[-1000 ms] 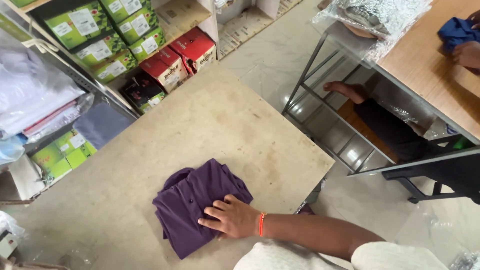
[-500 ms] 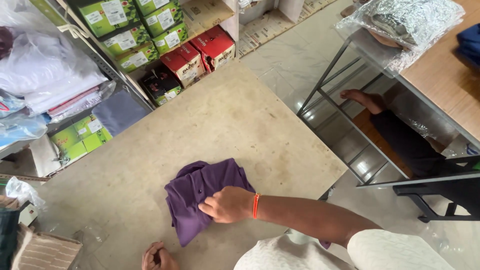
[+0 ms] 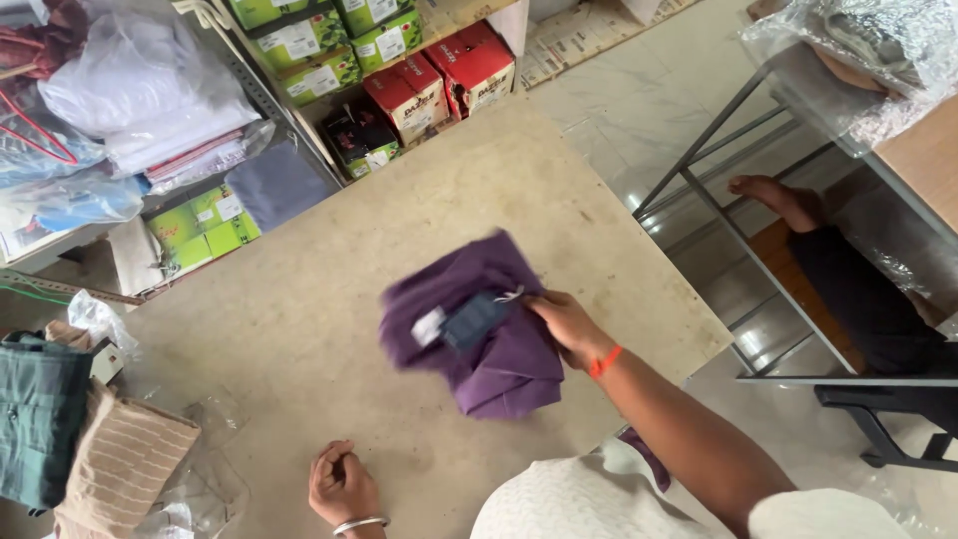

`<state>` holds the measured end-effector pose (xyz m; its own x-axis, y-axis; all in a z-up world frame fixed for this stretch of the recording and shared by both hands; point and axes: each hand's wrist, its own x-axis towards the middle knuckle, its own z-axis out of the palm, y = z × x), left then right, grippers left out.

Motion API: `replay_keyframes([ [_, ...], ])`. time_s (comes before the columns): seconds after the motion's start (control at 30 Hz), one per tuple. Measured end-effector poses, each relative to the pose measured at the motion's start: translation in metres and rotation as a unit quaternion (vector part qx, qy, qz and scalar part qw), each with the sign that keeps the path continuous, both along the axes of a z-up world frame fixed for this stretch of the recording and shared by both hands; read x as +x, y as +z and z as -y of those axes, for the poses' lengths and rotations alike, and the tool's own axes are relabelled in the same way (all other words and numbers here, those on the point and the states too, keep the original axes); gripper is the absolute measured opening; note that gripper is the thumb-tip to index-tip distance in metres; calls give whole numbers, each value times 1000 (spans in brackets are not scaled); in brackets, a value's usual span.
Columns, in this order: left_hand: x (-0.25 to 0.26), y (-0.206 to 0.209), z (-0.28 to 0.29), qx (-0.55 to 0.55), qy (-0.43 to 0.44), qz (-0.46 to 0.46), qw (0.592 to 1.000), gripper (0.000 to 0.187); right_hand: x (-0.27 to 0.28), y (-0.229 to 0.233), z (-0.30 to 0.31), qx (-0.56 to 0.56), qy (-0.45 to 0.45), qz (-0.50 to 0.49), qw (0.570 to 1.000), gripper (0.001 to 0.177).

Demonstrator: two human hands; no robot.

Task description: Folding a purple polo shirt and placing it into a clear plastic bag.

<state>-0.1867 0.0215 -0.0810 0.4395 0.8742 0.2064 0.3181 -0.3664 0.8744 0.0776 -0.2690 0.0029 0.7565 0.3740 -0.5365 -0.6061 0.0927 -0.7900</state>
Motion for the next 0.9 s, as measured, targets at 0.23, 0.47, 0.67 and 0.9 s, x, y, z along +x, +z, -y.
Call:
replay_keyframes([
  [0.23,5,8,2,16,-16,-16,1000,20,-52,-49,28,9,-164,-52,985,40],
  [0.47,22,31,38,-60,-88,0,994,26,-126,-8,47,-13,86,-48,995,43],
  [0.67,74,119,100,3,-215,-217,952,40,-107,-6,84,-131,266,189,936,29],
  [0.9,84,102,105,164,-240,-304,907,42,-47,10,56,-393,52,454,798,43],
])
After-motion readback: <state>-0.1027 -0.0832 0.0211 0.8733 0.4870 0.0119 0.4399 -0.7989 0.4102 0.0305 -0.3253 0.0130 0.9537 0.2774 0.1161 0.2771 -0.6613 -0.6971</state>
